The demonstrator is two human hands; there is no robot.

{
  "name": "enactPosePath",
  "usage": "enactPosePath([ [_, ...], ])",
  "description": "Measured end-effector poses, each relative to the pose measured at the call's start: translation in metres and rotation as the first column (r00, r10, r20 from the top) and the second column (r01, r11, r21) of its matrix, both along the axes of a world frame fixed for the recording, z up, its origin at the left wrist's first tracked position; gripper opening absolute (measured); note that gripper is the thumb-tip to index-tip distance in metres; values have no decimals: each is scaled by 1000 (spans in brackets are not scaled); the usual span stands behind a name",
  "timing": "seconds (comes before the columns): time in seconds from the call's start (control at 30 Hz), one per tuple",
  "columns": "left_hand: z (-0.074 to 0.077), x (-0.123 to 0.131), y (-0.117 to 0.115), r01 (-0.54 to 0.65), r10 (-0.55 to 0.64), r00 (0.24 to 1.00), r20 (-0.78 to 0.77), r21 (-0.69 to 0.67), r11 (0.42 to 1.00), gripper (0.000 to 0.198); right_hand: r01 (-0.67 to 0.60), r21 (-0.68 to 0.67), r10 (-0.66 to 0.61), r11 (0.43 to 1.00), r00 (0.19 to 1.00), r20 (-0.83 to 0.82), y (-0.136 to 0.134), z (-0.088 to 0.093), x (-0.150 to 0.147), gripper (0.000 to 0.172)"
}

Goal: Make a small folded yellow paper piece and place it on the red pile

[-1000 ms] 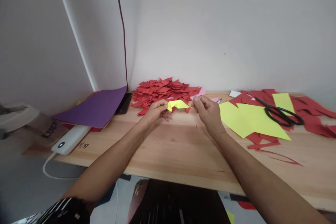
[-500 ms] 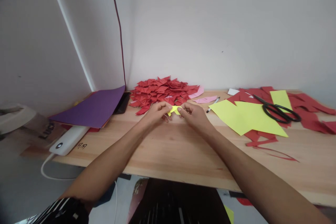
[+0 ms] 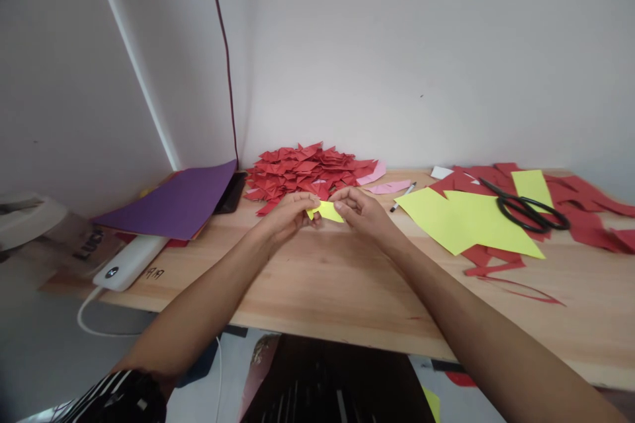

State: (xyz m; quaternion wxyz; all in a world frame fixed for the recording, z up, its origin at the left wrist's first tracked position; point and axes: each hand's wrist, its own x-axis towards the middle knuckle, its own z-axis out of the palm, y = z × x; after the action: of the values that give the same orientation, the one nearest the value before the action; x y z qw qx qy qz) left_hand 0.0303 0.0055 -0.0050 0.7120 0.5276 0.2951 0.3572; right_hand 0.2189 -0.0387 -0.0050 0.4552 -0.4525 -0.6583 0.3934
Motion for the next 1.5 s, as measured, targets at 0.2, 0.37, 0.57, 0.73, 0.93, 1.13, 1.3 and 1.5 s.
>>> enactPosePath([
  [0.2, -1, 1, -1, 52, -53, 998, -19, -32, 998, 13, -83, -31, 82, 996, 996, -40, -1, 3, -2, 28],
  [0.37, 6, 5, -7, -186, 236, 965, -115, 336, 923, 20, 75, -6, -75, 997, 994, -76, 0, 3, 0, 28],
  [0.57, 13, 6, -18, -42, 593, 792, -141, 958, 284, 25, 177, 20, -172, 984, 974, -148, 4, 0, 1, 31],
  [0.73, 8, 6, -21, 69, 681, 722, -118, 993, 99, 12, 155, -3, -153, 988, 973, -173, 1, 3, -3, 29],
  [0.93, 8, 3, -22, 66, 676, 734, -71, 997, 33, 16, 121, 8, -117, 993, 976, -185, -4, 5, -5, 27],
  [1.13, 8, 3, -24, 1, 671, 740, -50, 997, 73, 14, 108, 10, -105, 994, 977, -184, -5, 4, -4, 27],
  [1.3, 9, 6, -25, -75, 661, 750, -15, 991, 108, 11, 106, 4, -104, 994, 982, -157, -5, 6, -5, 29],
  [1.5, 5, 11, -23, -205, 571, 820, 27, 946, 250, 8, 147, 13, -144, 989, 982, -124, -5, 8, -5, 28],
])
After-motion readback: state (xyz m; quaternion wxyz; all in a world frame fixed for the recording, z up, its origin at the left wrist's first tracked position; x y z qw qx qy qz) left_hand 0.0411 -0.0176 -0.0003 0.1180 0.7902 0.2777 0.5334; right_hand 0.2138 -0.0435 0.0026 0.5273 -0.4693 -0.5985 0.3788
